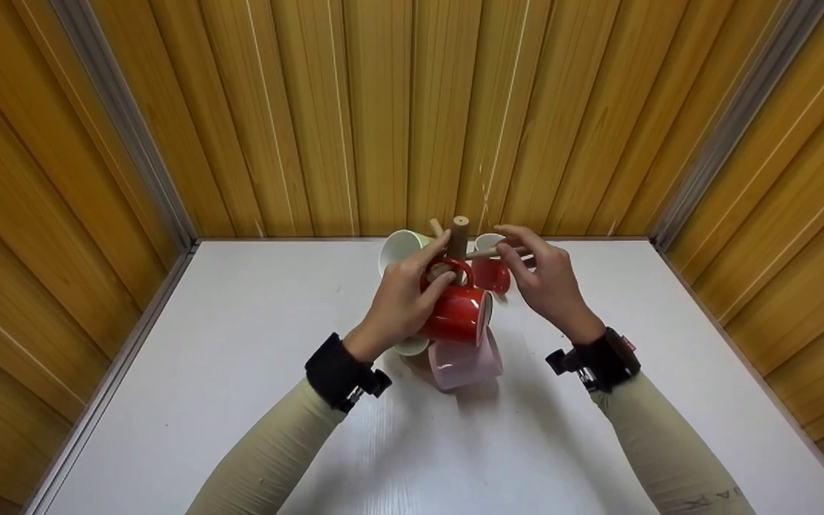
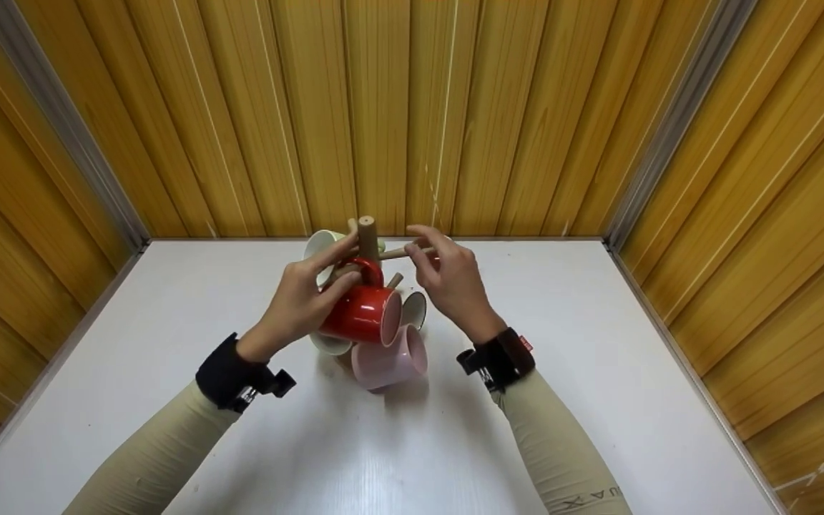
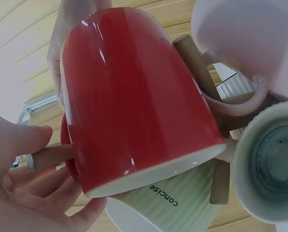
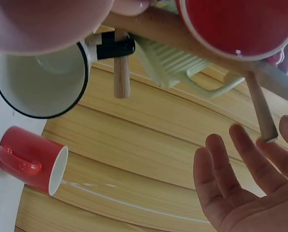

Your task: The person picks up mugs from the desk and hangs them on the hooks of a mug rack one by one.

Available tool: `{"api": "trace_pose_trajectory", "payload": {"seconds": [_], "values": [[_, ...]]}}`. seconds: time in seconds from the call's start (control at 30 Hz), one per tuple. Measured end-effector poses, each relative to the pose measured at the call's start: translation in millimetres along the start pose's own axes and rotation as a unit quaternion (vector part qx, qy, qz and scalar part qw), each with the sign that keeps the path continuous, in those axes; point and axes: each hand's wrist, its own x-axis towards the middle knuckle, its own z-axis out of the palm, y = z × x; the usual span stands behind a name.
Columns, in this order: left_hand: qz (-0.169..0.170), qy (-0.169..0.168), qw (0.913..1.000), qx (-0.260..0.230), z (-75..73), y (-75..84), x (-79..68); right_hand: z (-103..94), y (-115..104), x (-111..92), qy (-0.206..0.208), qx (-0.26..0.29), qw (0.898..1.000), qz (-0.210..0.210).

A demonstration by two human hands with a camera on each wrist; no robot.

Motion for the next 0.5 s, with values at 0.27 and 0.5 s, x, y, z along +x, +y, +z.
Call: {"api": "trace_pose_trajectory", "payload": {"seconds": [0.27,0.5], "values": [[0.004,-0.011,0.9999,0.001,-4.1,2.7,0.1,-0.1,0.6,-0.3,-0.014,-0.007,1.0,0.011],[0.008,-0.022,0.9997,0.01,-6.7,3.4,2.5,-2.3,-2.0,-0.5,-0.005,-0.006,1.0,0.007]]}}
